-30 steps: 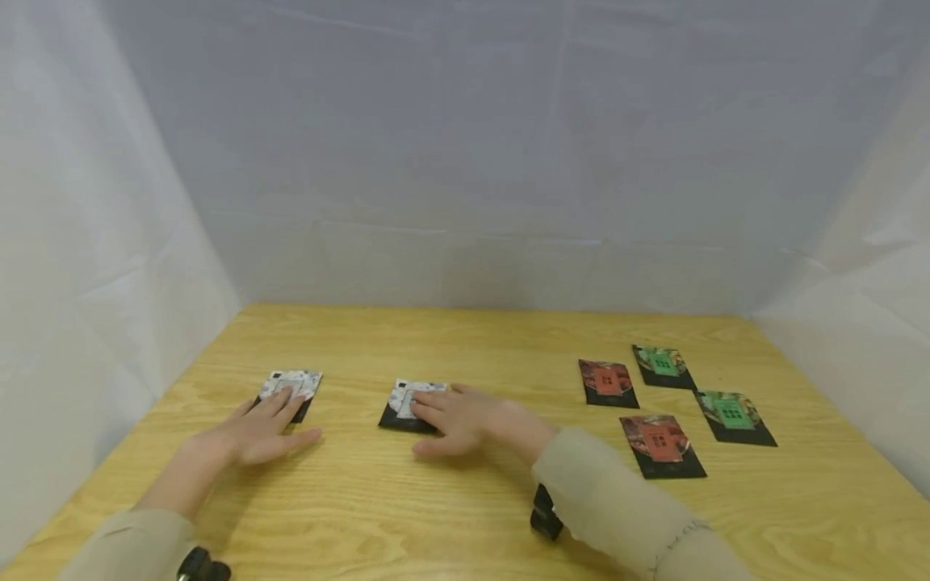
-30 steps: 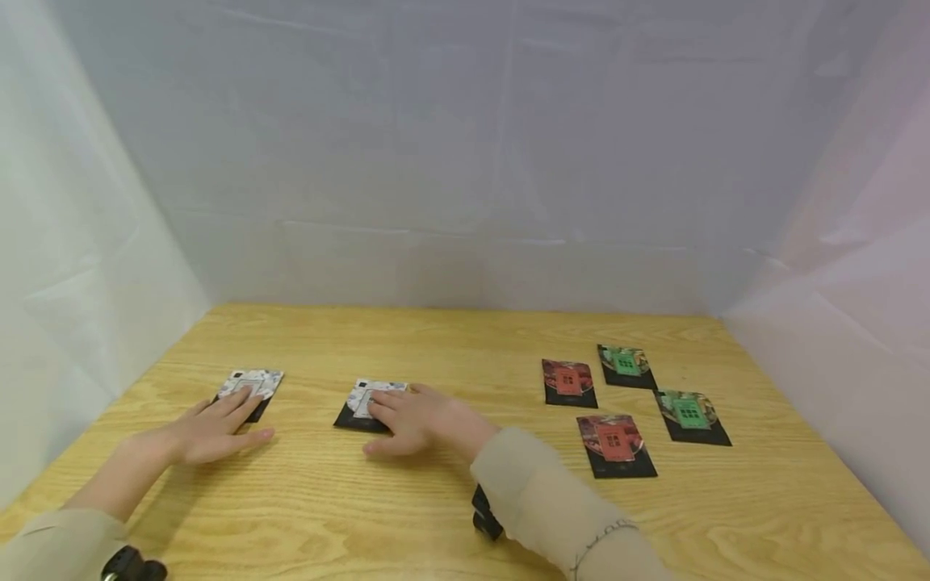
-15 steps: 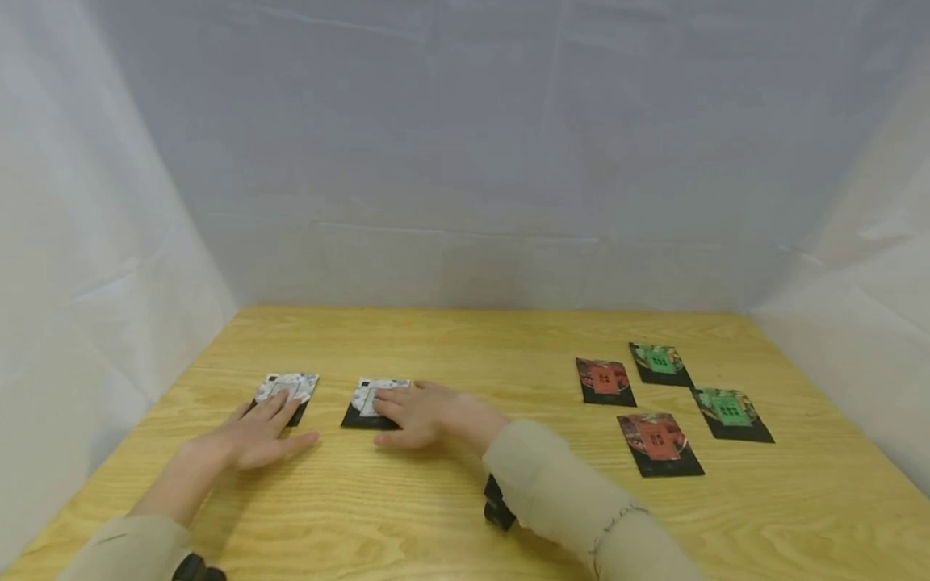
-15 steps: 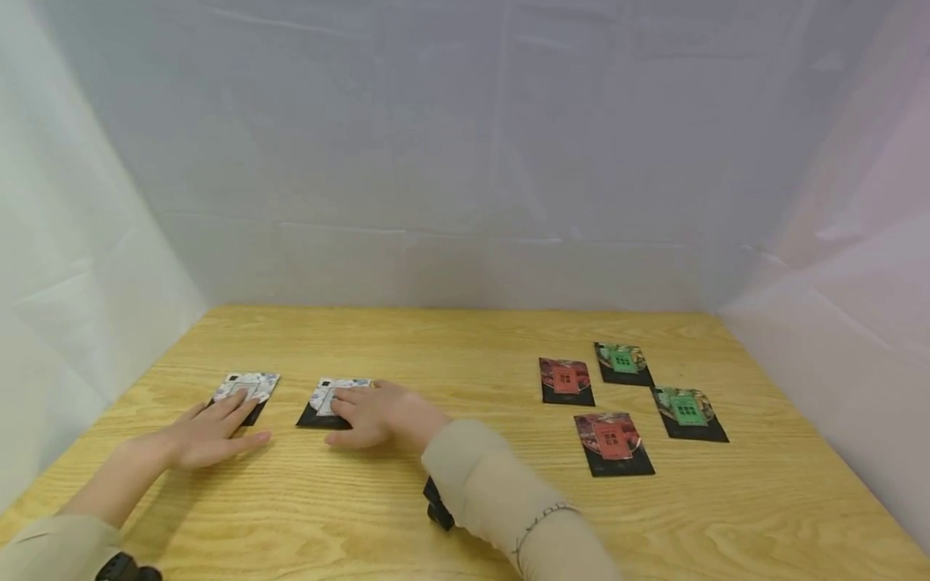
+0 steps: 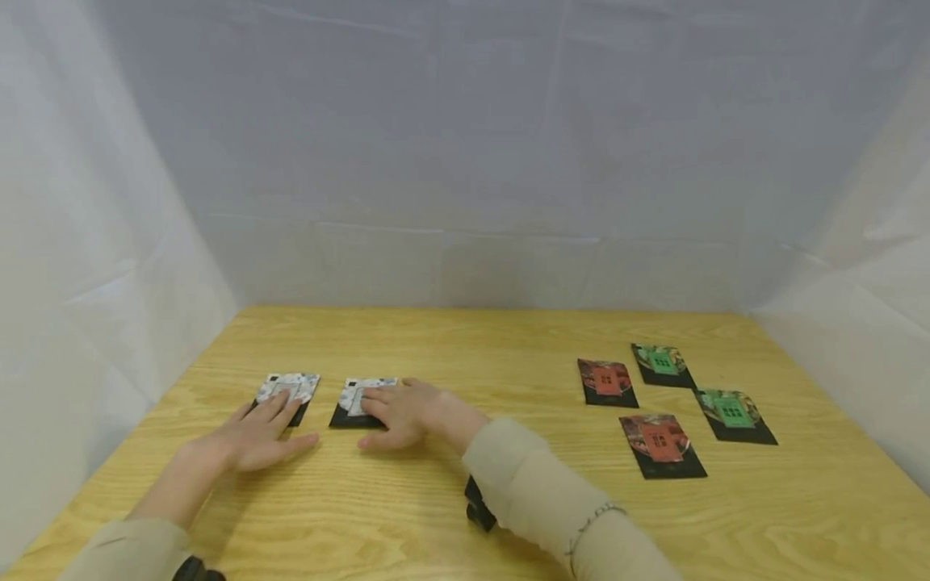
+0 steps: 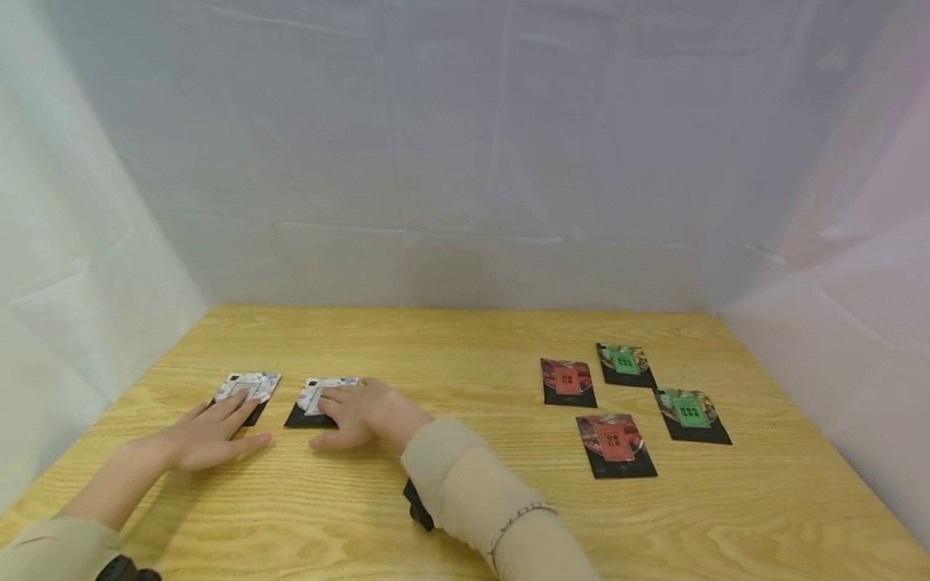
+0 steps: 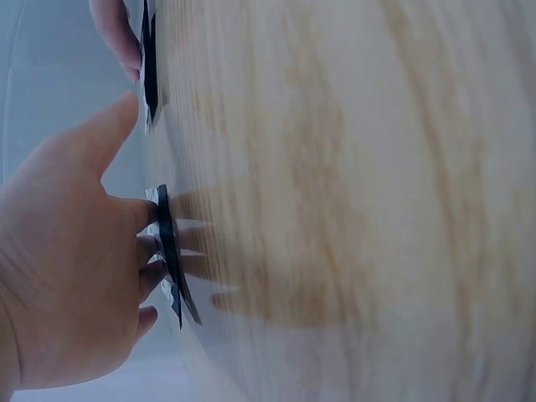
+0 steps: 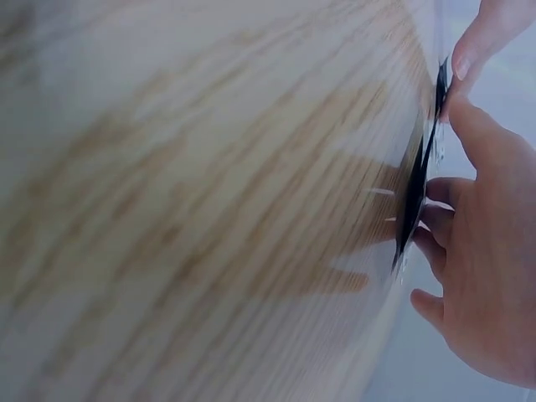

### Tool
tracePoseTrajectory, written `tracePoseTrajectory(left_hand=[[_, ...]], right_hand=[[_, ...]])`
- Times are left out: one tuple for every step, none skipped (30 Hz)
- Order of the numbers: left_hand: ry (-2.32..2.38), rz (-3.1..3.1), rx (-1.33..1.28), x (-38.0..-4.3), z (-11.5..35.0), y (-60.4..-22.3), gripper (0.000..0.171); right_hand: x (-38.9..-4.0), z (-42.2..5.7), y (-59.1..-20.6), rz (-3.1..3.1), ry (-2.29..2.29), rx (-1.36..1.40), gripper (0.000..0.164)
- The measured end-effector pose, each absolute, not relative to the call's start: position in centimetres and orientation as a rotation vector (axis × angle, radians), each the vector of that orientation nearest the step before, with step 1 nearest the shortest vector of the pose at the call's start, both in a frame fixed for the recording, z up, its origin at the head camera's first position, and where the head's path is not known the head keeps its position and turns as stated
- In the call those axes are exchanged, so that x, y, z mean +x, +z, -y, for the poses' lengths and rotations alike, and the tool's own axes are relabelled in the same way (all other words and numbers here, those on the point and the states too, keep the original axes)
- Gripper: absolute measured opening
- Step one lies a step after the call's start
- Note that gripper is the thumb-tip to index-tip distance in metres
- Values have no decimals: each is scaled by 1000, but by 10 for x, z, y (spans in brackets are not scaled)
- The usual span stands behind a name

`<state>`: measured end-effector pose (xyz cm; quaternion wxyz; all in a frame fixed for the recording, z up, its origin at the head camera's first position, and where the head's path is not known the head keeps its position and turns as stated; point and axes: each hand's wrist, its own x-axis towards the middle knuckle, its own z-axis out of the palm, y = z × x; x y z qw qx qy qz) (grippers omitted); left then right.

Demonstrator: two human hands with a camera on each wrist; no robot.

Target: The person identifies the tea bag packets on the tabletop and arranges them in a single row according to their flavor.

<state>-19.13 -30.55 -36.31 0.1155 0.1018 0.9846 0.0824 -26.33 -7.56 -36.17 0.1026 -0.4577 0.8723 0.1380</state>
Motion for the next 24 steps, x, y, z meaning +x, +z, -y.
tracePoseTrajectory(left_hand=[[238,-2886,296,-191,306,-363,88],[236,-2888,293,-191,306,-363,88],[233,-2889,292,-191,306,-364,88],[230,-2891,290,-191,305,-364,88],[228,-2893,288,-191,305,-364,89],[225,-2896,286,-191,305,-364,89],[225,-2897,284,-191,305,-364,89],[224,-2896,284,-191,305,-364,89],[224,-2893,284,-191,305,-365,89],[222,-2893,283,-191,305,-365,89],[220,-2891,283,-192,305,-365,89],[220,-2890,283,-192,306,-365,89],[217,-2889,284,-192,306,-365,89],[215,-2889,285,-192,306,-366,89],[214,-2889,285,-193,306,-366,89],[213,-2889,286,-193,306,-366,88],[213,-2890,288,-193,306,-367,88],[211,-2891,290,-193,306,-367,88],[207,-2894,293,-193,306,-367,88],[207,-2896,296,-193,306,-368,88],[203,-2898,297,-194,307,-368,88],[201,-2901,300,-194,307,-368,88],[197,-2903,301,-194,307,-368,88],[195,-2904,303,-194,307,-368,88]], right_hand=[[-263,76,-362,-2575,408,-1352,74],[-263,76,-362,-2576,410,-1356,74],[-263,76,-361,-2577,414,-1357,74],[-263,76,-361,-2578,414,-1357,74],[-263,76,-361,-2579,414,-1358,74],[-264,76,-362,-2579,417,-1359,74],[-264,76,-361,-2578,417,-1357,74],[-264,76,-362,-2578,419,-1357,73],[-264,76,-362,-2577,419,-1359,73],[-264,76,-362,-2577,416,-1357,73],[-264,76,-362,-2575,414,-1356,73],[-264,76,-362,-2574,412,-1355,73],[-263,76,-362,-2572,409,-1353,74],[-263,75,-362,-2572,405,-1355,74],[-263,75,-362,-2571,397,-1354,74],[-263,75,-362,-2568,391,-1351,74],[-263,74,-362,-2566,383,-1351,74],[-263,74,-362,-2566,379,-1353,74],[-264,73,-362,-2568,374,-1356,74],[-265,72,-363,-2573,368,-1363,73],[-266,70,-363,-2576,360,-1363,73],[-268,69,-363,-2578,352,-1363,73],[-269,67,-364,-2581,340,-1363,73],[-271,65,-364,-2586,329,-1366,74]])
